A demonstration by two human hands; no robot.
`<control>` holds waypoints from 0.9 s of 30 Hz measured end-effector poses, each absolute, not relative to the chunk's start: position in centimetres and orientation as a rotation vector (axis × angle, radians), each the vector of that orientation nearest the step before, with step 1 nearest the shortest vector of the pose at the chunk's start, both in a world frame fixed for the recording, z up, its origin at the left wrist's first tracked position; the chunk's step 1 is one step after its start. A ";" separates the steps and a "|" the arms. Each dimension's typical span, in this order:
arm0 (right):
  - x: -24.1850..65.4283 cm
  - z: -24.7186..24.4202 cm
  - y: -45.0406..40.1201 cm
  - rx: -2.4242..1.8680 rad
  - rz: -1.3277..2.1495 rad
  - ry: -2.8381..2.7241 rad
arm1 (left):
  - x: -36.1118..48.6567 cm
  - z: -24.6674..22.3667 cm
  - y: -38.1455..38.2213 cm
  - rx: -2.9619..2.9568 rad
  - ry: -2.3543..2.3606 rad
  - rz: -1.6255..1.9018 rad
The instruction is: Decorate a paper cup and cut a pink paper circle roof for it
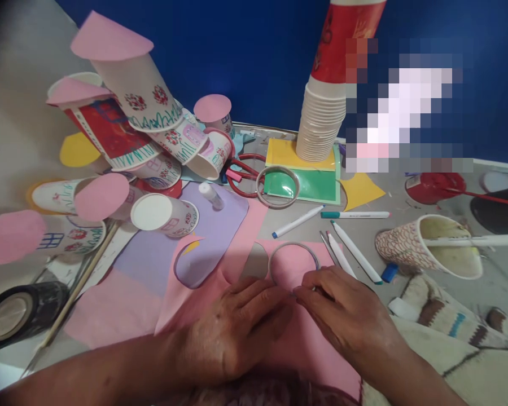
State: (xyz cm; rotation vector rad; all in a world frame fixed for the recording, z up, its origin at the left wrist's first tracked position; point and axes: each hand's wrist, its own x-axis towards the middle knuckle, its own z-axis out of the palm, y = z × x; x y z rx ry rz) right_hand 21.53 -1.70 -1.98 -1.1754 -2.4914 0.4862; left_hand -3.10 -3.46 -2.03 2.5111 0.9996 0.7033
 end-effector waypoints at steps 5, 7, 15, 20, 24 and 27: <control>21.0 -1.7 -1.8 -1.226 0.504 -2.498 | -3.2 -1.6 -3.0 2.546 0.916 0.748; 20.9 -1.5 -1.8 -1.240 0.521 -2.511 | -3.2 -1.5 -2.9 2.554 0.919 0.724; 20.9 -1.5 -1.7 -1.249 0.600 -2.501 | -3.3 -1.8 -3.1 2.548 0.911 0.675; 21.0 -1.8 -1.7 -1.229 0.554 -2.495 | -3.3 -1.6 -3.0 2.524 0.894 0.673; 21.1 -2.0 -1.7 -1.213 0.559 -2.497 | -3.3 -1.7 -3.0 2.536 0.916 0.645; 21.0 -2.0 -1.8 -1.237 0.569 -2.495 | -3.4 -1.7 -3.1 2.539 0.917 0.637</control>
